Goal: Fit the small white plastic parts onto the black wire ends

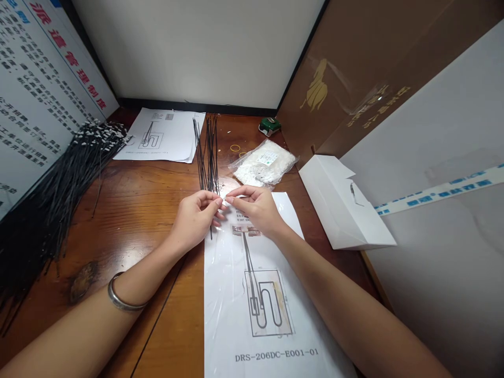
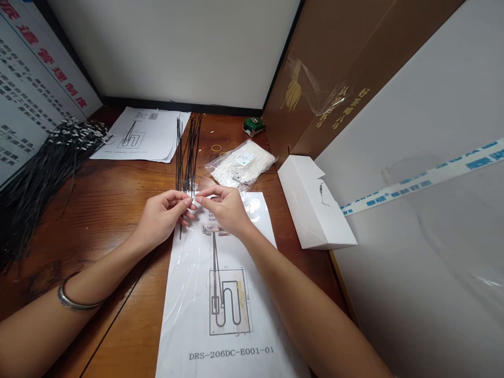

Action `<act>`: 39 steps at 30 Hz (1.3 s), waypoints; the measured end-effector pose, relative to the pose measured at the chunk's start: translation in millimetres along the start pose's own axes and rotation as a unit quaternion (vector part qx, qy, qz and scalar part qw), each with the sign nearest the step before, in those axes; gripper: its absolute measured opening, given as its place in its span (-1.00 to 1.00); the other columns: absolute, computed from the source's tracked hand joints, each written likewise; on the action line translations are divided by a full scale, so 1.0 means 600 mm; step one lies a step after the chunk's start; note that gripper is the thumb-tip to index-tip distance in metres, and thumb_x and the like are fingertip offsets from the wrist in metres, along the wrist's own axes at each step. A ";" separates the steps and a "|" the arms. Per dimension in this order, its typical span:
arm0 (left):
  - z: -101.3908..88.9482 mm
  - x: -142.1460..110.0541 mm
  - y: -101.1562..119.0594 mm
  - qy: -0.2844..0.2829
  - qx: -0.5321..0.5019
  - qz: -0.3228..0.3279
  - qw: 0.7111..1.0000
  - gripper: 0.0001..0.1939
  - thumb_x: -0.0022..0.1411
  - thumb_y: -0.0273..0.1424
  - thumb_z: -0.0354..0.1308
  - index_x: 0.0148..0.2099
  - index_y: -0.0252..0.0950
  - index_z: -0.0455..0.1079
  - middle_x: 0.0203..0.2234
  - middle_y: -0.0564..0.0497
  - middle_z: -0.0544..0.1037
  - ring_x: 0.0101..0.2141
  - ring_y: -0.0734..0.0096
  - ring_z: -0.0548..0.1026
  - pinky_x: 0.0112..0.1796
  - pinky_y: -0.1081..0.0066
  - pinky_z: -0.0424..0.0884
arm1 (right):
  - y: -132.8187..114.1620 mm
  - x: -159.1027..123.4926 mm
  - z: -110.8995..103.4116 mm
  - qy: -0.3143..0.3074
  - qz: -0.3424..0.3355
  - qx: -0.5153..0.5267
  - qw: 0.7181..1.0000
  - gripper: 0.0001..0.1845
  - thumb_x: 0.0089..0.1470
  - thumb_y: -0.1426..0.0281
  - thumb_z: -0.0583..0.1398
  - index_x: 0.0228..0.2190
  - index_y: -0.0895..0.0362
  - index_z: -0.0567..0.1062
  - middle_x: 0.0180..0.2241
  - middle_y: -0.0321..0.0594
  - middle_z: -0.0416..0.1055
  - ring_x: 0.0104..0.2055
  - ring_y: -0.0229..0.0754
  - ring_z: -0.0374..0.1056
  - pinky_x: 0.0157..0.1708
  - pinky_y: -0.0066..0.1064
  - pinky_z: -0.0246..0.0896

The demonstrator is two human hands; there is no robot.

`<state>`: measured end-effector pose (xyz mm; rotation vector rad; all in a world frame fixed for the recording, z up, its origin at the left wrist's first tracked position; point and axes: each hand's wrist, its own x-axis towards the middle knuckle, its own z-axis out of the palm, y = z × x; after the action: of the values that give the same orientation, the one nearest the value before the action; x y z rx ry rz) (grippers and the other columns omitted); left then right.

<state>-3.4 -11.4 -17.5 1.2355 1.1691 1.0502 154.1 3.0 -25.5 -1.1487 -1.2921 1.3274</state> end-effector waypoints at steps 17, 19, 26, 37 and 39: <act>-0.001 -0.001 -0.001 -0.001 -0.003 -0.009 1.000 -0.86 0.16 -0.39 0.17 -0.36 -0.38 0.37 -0.52 -0.06 0.55 -0.51 0.45 0.52 -0.57 0.52 0.43 | -0.002 -0.002 0.002 -0.003 -0.009 -0.020 1.000 -0.81 -0.18 0.32 0.35 -0.50 0.18 0.52 -0.52 -0.21 0.49 -0.54 -0.31 0.31 -0.59 -0.45 0.14; -0.001 -0.001 -0.001 -0.003 -0.001 -0.009 1.000 -0.86 0.16 -0.38 0.17 -0.36 -0.38 0.37 -0.53 -0.06 0.55 -0.52 0.45 0.51 -0.56 0.52 0.44 | -0.002 -0.002 0.001 -0.004 -0.007 -0.029 1.000 -0.80 -0.17 0.31 0.35 -0.50 0.18 0.52 -0.52 -0.22 0.47 -0.56 -0.32 0.28 -0.62 -0.46 0.10; 0.003 -0.004 0.006 0.008 0.000 -0.008 1.000 -0.78 0.12 -0.29 0.20 -0.33 -0.37 0.41 -0.49 -0.07 0.57 -0.47 0.38 0.53 -0.55 0.49 0.43 | 0.001 0.001 0.002 0.005 -0.016 0.008 1.000 -0.78 -0.14 0.27 0.32 -0.47 0.15 0.49 -0.58 -0.34 0.35 -0.63 -0.41 0.12 -0.67 -0.48 -0.05; 0.001 -0.012 0.006 -0.015 0.105 0.066 0.992 -0.83 0.15 -0.35 0.13 -0.34 -0.35 0.47 -0.50 -0.04 0.56 -0.52 0.45 0.48 -0.50 0.50 0.41 | -0.012 -0.004 0.000 -0.033 -0.012 0.018 0.999 -0.76 -0.18 0.25 0.35 -0.51 0.14 0.49 -0.57 -0.31 0.33 -0.55 -0.34 0.22 -0.63 -0.46 0.04; -0.001 -0.012 0.003 -0.009 0.134 0.092 0.987 -0.84 0.17 -0.36 0.12 -0.33 -0.33 0.47 -0.50 -0.02 0.56 -0.51 0.45 0.48 -0.50 0.51 0.39 | -0.012 -0.004 0.000 -0.032 -0.011 0.018 0.999 -0.78 -0.18 0.25 0.35 -0.52 0.13 0.50 -0.57 -0.30 0.34 -0.54 -0.33 0.24 -0.62 -0.46 0.05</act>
<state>-4.7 -18.4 -15.2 1.5858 1.2278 1.0375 154.6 0.7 -18.2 -1.0717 -1.3183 1.3749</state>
